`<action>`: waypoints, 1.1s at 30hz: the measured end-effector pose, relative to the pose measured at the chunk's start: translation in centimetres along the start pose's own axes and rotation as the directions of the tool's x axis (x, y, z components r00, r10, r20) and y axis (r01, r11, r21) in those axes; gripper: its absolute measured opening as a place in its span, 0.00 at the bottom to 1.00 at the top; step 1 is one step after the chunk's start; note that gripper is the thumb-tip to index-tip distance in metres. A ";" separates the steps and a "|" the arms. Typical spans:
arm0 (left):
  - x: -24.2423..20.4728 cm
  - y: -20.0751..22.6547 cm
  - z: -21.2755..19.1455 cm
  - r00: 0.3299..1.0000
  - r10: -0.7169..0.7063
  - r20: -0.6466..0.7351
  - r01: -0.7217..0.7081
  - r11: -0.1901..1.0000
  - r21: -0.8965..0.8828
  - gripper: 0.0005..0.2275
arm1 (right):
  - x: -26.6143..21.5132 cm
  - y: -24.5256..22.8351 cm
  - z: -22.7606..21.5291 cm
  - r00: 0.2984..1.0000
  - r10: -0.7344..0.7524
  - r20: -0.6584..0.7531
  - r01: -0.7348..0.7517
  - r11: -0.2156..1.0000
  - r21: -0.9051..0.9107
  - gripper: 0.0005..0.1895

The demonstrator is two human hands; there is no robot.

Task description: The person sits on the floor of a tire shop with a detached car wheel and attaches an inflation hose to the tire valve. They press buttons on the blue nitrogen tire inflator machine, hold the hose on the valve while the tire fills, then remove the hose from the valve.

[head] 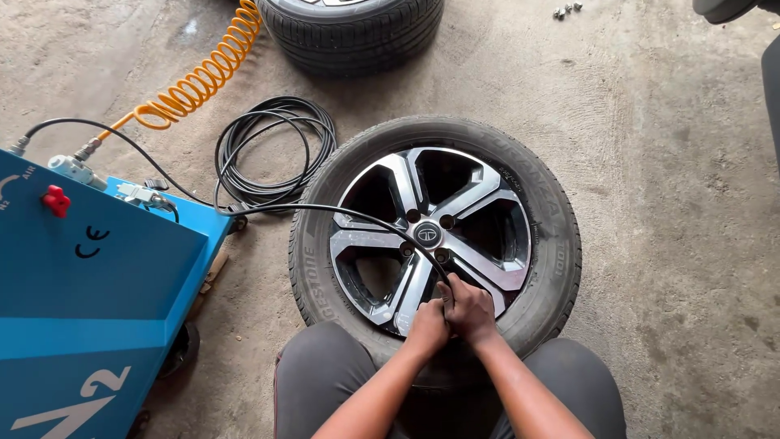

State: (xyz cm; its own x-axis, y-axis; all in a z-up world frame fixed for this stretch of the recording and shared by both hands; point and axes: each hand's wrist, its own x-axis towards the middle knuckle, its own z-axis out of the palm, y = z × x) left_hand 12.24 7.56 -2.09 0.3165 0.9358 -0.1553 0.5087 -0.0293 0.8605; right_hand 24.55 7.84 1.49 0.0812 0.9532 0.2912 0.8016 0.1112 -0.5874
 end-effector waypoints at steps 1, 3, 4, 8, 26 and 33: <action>0.0 0.0 0.0 1.000 -0.001 0.001 0.001 1.000 0.000 0.08 | 0.0 0.0 0.0 1.000 0.001 0.001 -0.001 1.000 0.000 0.14; 0.0 0.0 0.0 1.000 -0.019 0.014 0.019 1.000 -0.004 0.07 | 0.0 0.0 -0.1 1.000 0.002 0.005 -0.002 1.000 0.004 0.14; 0.0 0.1 0.0 1.000 -0.021 0.015 0.021 1.000 -0.004 0.07 | 0.0 -0.1 -0.1 1.000 0.003 0.007 -0.003 1.000 0.004 0.14; -0.1 0.9 -0.6 1.000 -0.003 0.024 0.004 1.000 -0.018 0.06 | 0.0 -0.4 -0.3 1.000 -0.010 -0.007 0.010 1.000 0.004 0.14; -0.3 -4.6 4.4 0.991 0.058 -0.125 -0.050 0.997 0.066 0.13 | -1.7 3.1 2.3 0.995 -0.074 -0.067 0.069 0.995 -0.065 0.12; -0.2 1.1 -0.2 1.000 -0.020 -0.013 0.021 1.000 0.004 0.06 | -0.4 0.5 0.4 0.997 -0.072 -0.036 0.071 0.997 -0.006 0.16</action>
State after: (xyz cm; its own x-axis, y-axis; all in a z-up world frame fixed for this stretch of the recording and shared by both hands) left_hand 12.57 7.46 -0.96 0.2953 0.9408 -0.1664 0.5180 -0.0114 0.8553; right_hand 24.70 7.63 0.81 0.0451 0.9319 0.3598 0.8086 0.1774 -0.5609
